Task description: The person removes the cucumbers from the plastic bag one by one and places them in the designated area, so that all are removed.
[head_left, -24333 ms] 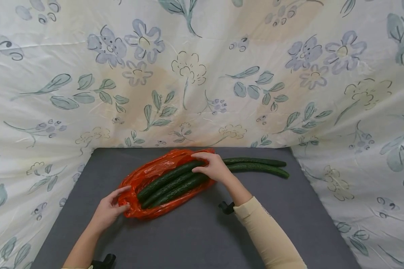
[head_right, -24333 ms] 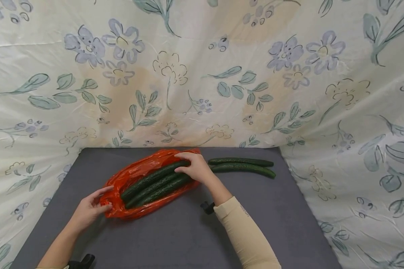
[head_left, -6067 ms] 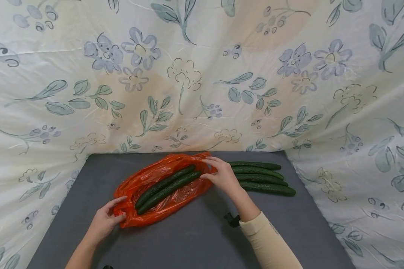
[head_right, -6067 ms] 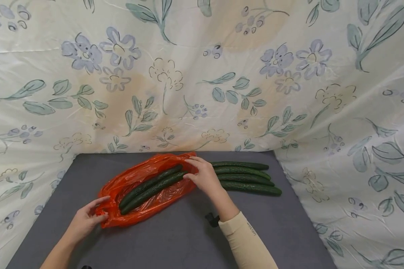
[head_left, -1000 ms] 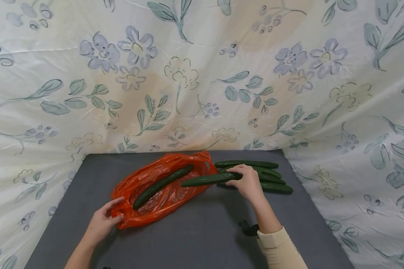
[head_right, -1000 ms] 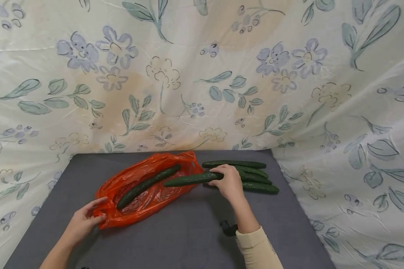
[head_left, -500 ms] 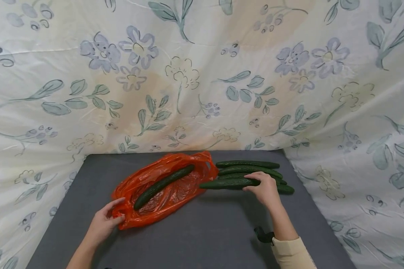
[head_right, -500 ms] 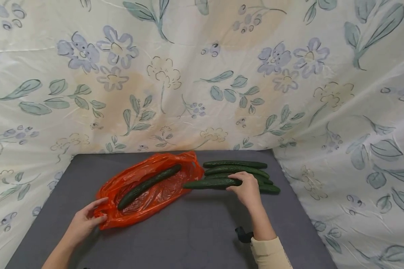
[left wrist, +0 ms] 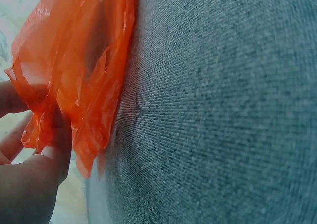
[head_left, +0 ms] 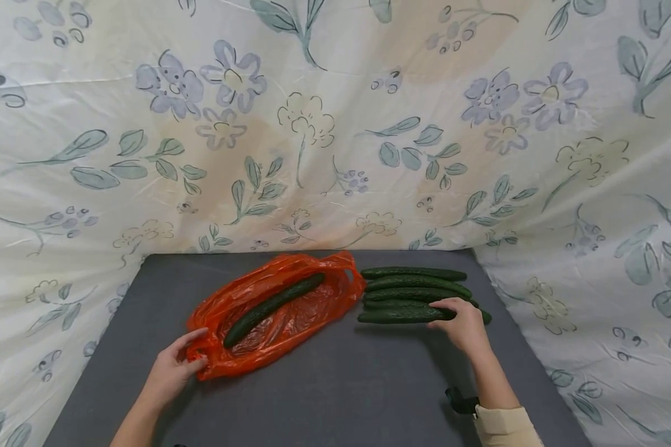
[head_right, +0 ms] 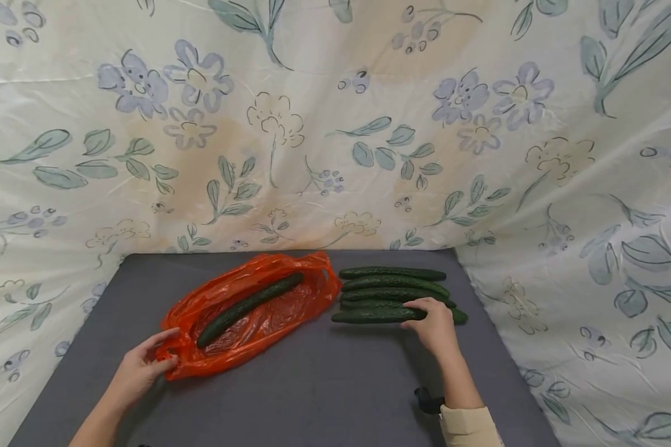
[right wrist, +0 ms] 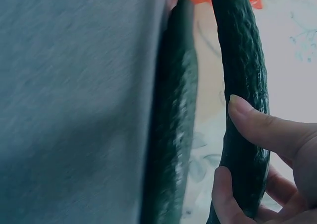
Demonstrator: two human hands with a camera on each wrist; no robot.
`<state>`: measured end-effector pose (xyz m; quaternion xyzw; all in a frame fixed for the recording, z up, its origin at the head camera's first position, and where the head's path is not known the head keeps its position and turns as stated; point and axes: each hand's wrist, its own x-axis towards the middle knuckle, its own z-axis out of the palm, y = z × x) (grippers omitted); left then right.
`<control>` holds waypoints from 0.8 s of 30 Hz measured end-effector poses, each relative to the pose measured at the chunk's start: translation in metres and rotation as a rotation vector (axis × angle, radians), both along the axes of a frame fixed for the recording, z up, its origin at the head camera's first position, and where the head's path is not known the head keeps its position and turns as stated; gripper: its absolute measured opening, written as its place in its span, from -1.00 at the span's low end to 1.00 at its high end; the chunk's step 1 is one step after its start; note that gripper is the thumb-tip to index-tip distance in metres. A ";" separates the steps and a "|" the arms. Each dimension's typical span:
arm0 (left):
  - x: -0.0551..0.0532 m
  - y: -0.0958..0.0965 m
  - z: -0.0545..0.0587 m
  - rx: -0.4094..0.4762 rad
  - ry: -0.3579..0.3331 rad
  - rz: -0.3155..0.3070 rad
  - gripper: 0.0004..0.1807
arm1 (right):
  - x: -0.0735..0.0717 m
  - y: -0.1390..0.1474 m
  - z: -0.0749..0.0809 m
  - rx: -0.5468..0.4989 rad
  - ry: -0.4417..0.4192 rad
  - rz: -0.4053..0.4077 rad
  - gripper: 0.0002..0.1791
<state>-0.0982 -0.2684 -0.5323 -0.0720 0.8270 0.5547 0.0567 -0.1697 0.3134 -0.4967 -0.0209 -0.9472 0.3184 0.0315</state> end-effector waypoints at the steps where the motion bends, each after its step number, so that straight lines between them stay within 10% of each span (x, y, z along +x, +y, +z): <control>1: 0.000 0.000 0.000 0.003 0.007 0.000 -0.31 | 0.000 0.002 -0.002 0.001 -0.007 -0.004 -0.50; 24: 0.000 -0.007 -0.004 0.012 0.017 -0.005 -0.30 | -0.004 0.014 -0.041 0.054 -0.082 -0.097 -0.47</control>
